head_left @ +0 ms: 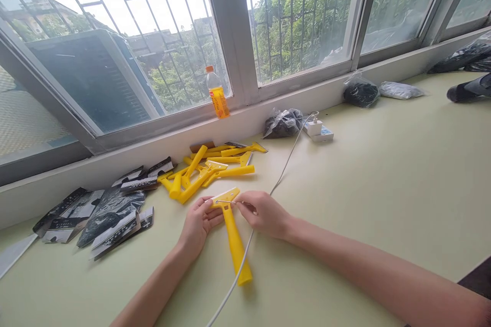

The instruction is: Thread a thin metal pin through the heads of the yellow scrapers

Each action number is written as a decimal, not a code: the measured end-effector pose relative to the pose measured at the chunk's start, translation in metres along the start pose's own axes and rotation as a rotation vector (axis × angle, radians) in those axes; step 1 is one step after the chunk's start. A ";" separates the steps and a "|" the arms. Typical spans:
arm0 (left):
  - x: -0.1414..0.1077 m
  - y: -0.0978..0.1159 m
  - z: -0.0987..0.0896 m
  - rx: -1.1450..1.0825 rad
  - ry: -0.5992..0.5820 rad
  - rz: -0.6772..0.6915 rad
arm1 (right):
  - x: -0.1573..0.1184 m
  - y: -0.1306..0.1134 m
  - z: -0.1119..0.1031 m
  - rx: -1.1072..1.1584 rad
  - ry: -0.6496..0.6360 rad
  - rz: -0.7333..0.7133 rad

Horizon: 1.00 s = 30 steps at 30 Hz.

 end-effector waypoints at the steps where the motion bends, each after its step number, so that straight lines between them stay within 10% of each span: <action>1: 0.000 0.000 0.000 0.001 -0.002 0.001 | 0.000 0.000 0.000 -0.003 0.004 -0.001; 30: 0.000 0.000 0.000 0.009 -0.019 0.008 | 0.000 -0.001 0.002 0.029 -0.025 -0.029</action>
Point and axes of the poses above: each hand's wrist, its own x-axis towards the middle knuckle, its own z-axis out of the palm, y = z × x, the point moved 6 cm from there along x, towards the middle knuckle, and after that the axes turned 6 degrees about y, right-handed, at the moved point
